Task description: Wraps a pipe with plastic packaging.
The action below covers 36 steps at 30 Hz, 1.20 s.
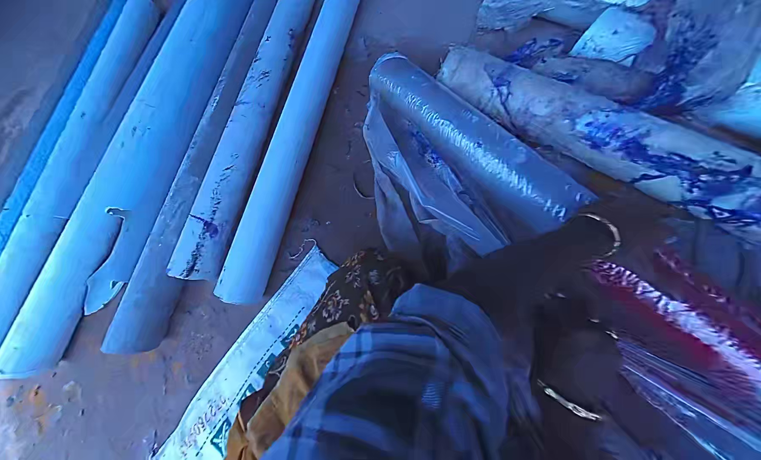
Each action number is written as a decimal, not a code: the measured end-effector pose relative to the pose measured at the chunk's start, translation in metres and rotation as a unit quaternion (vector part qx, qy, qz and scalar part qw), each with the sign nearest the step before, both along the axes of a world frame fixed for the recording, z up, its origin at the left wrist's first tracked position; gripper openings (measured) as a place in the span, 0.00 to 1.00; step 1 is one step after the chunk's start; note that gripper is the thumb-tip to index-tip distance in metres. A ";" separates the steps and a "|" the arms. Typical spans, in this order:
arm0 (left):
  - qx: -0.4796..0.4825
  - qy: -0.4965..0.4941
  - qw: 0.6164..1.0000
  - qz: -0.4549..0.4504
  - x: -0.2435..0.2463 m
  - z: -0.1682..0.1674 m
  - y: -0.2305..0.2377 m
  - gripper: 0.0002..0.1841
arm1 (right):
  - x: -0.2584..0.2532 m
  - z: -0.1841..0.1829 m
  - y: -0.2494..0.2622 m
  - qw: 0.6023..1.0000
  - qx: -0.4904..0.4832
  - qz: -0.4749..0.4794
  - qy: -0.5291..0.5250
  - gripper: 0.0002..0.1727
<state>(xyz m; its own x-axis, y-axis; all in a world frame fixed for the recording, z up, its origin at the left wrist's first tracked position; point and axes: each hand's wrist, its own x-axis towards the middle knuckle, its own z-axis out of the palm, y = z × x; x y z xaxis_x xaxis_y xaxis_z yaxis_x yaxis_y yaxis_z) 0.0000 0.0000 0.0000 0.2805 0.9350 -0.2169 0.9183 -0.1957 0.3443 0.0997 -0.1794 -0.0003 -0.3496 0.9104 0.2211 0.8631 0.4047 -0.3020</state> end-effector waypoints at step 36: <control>-0.132 0.005 0.991 -0.037 0.135 0.039 -0.067 0.38 | 0.164 0.045 0.026 0.958 -0.207 -0.129 -0.150 0.22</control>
